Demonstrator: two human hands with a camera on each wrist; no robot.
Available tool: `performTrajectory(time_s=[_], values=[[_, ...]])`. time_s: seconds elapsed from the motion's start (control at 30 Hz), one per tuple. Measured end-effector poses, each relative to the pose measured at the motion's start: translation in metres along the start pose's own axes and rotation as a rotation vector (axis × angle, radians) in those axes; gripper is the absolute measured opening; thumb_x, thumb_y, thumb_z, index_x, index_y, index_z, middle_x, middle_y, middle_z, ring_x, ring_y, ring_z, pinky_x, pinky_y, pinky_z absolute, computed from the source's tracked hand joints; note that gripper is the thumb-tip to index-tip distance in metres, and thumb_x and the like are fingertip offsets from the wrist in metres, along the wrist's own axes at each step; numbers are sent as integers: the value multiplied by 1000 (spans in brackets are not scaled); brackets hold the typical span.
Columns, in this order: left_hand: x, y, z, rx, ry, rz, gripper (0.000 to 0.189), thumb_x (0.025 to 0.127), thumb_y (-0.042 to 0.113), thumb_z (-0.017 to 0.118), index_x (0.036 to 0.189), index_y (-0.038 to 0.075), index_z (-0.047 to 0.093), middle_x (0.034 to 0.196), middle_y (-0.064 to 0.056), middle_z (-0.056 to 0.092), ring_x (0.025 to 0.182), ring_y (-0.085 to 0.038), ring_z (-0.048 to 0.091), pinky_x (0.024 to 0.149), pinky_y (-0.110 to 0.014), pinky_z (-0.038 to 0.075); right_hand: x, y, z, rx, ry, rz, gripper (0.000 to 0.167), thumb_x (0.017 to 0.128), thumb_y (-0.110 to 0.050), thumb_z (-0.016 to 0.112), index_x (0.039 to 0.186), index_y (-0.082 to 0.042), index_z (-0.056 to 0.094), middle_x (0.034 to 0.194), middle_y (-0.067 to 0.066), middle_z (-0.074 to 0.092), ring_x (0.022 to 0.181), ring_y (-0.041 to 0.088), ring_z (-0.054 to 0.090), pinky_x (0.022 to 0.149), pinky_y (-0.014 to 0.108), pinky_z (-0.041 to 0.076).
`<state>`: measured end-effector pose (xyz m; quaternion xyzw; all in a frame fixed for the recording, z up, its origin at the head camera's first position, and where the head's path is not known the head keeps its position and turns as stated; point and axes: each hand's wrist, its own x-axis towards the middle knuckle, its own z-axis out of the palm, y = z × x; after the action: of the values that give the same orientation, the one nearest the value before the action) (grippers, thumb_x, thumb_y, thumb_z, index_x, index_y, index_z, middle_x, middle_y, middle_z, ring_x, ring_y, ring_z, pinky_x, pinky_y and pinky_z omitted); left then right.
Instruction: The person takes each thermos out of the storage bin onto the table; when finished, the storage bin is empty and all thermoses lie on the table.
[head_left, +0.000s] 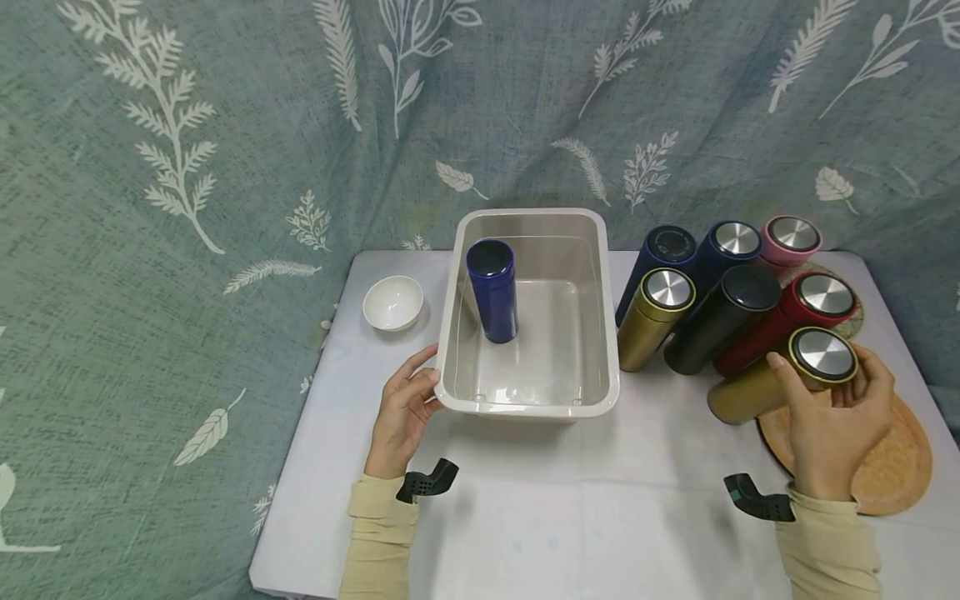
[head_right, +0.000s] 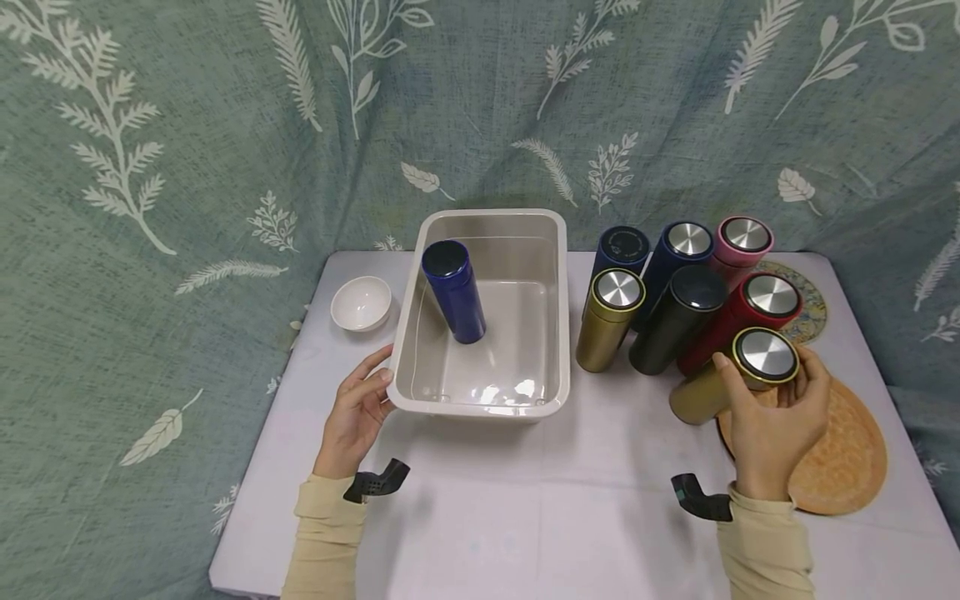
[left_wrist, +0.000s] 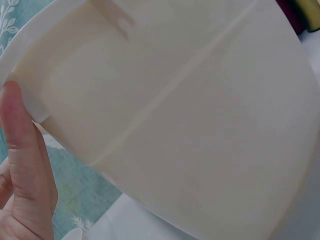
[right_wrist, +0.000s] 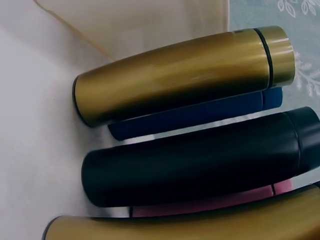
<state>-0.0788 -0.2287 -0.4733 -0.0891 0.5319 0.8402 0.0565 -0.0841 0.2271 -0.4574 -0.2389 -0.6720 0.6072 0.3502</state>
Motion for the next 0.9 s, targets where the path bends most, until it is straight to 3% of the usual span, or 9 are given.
performTrajectory(time_s=[0.23,0.37,0.5,0.63,0.73,0.9], values=[[0,1,2,3,-1,-2,50,97,-2,49,146,1,42,86,4,72,78,-8,70,66,-20,58,-2,-8,-2,-24,-45,51,83,69,0,88,140,-14,48,132,-4,60,124,10,55,108,20,41],[-1,2,1,4,1,-4,50,97,-2,49,146,1,42,87,4,71,79,-9,70,66,-20,58,-4,-15,-1,-67,-54,20,83,72,-1,85,143,-14,45,138,-5,52,133,10,49,114,20,37],[-1,2,1,-1,-4,-1,51,97,-2,50,146,1,42,88,2,71,80,-10,71,67,-21,59,-10,-28,0,-73,-10,-32,76,77,-2,82,142,-12,45,141,-4,50,137,12,44,116,16,33],[0,2,1,-1,-7,2,51,97,-2,50,146,1,42,88,2,71,80,-11,71,67,-21,59,-17,-47,2,12,63,-147,65,81,-3,79,138,-7,47,140,3,53,137,17,46,118,20,33],[0,1,1,-2,-4,0,50,97,-2,50,146,1,43,88,2,71,80,-11,71,67,-21,59,-21,-60,6,143,92,-208,56,80,2,77,131,-2,52,134,9,58,133,23,50,117,26,36],[0,1,0,-1,3,-3,50,96,-2,50,146,1,43,87,2,71,79,-11,71,66,-21,59,-24,-74,17,315,5,-247,50,77,8,77,124,4,58,127,14,63,128,29,55,118,31,40]])
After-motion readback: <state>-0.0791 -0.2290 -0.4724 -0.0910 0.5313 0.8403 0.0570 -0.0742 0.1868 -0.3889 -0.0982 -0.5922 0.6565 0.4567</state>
